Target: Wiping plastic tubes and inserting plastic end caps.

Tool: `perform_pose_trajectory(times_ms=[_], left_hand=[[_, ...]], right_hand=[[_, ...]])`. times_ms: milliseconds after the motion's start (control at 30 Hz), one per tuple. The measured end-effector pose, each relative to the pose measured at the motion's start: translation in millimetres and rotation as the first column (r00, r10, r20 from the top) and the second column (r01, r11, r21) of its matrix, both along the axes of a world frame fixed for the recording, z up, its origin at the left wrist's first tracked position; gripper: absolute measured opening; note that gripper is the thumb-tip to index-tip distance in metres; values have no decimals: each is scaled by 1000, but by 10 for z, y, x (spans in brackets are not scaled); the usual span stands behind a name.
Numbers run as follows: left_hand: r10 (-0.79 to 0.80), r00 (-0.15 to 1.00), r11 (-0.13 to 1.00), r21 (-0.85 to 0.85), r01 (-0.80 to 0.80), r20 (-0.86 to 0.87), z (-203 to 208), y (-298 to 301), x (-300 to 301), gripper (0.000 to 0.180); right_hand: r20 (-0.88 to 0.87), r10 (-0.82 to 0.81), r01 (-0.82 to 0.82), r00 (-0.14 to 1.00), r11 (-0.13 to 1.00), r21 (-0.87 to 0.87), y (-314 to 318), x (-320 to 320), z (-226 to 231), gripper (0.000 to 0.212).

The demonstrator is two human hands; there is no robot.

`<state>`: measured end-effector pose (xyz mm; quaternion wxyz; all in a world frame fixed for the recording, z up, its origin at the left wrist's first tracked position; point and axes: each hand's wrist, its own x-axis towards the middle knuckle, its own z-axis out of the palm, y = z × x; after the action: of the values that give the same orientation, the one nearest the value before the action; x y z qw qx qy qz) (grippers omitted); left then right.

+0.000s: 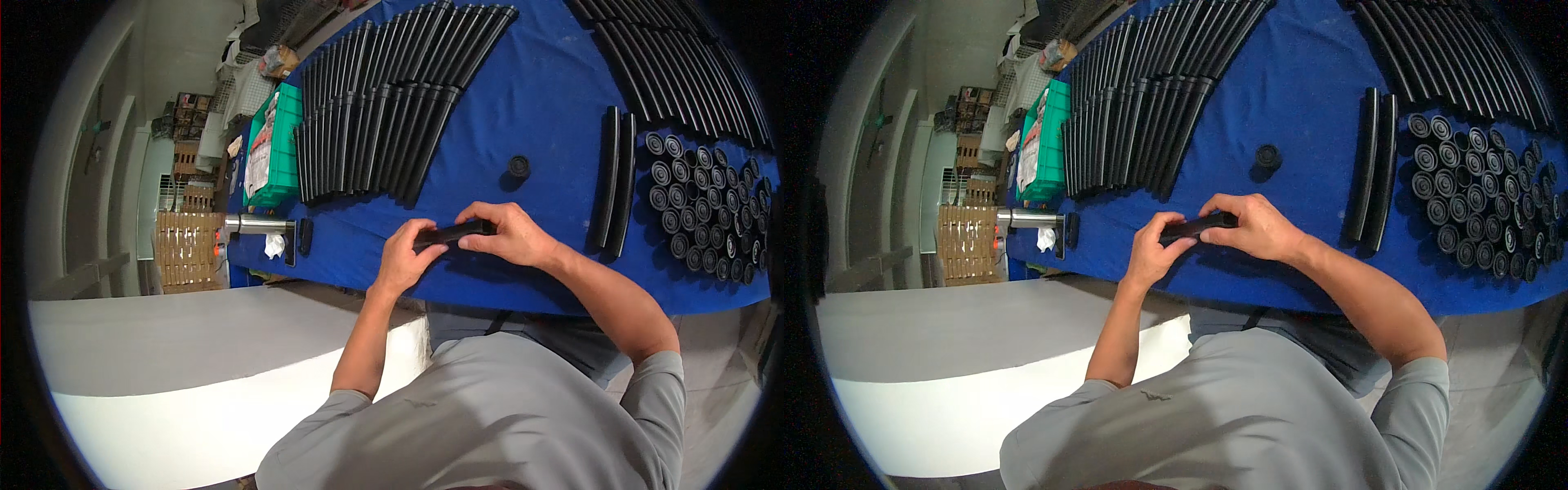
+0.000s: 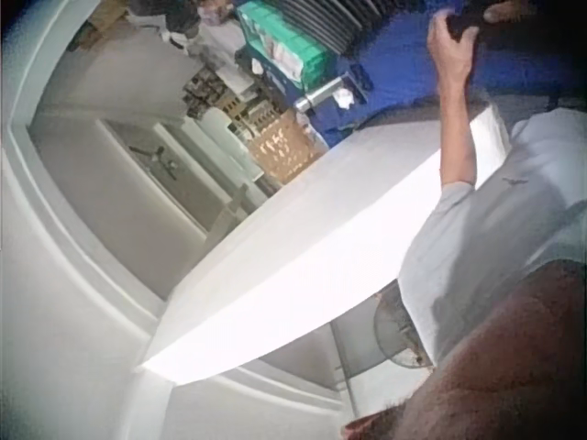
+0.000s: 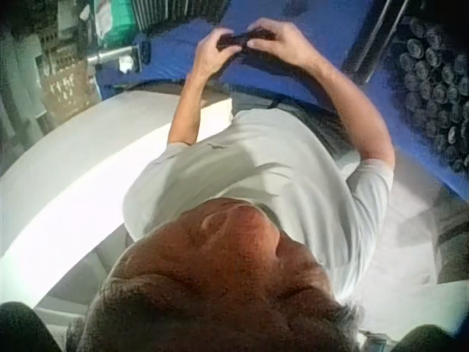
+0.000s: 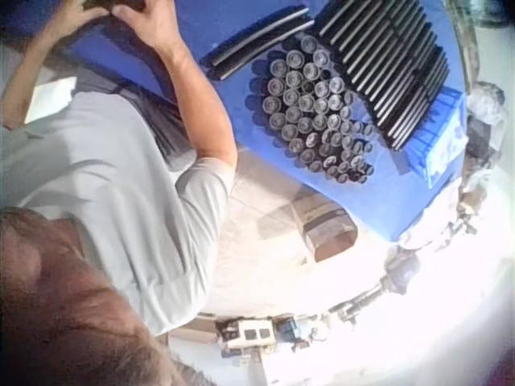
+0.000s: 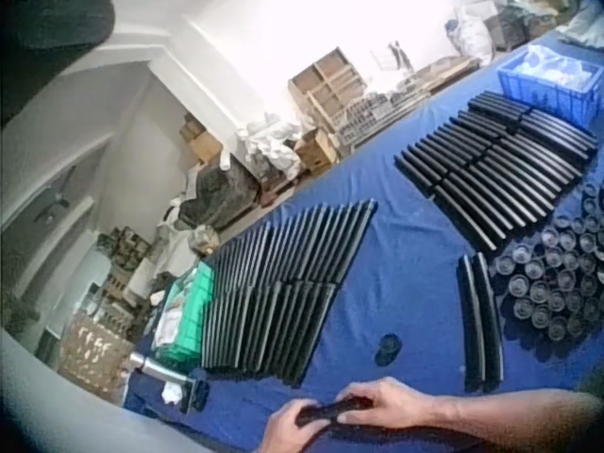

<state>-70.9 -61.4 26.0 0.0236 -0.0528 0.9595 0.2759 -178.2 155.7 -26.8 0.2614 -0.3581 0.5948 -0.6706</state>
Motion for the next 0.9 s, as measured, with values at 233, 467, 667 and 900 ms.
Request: perform_pose_trajectory(times_ms=[233, 467, 667, 900], left_hand=[[-26, 951, 720, 666, -196, 308, -10, -85, 352, 35], [-162, 901, 464, 837, -291, 403, -121, -51, 499, 45], [-228, 866, 299, 878, -373, 445, -270, 12, 644, 52], [-294, 852, 353, 878, -324, 433, -186, 27, 570, 40]], right_hand=[[333, 534, -494, 778, 846, -203, 115, -126, 90, 44], [280, 661, -603, 696, 750, -272, 101, -101, 26, 42], [358, 710, -676, 606, 697, -238, 110, -102, 10, 46], [300, 756, -736, 582, 646, -201, 99, -100, -7, 49]])
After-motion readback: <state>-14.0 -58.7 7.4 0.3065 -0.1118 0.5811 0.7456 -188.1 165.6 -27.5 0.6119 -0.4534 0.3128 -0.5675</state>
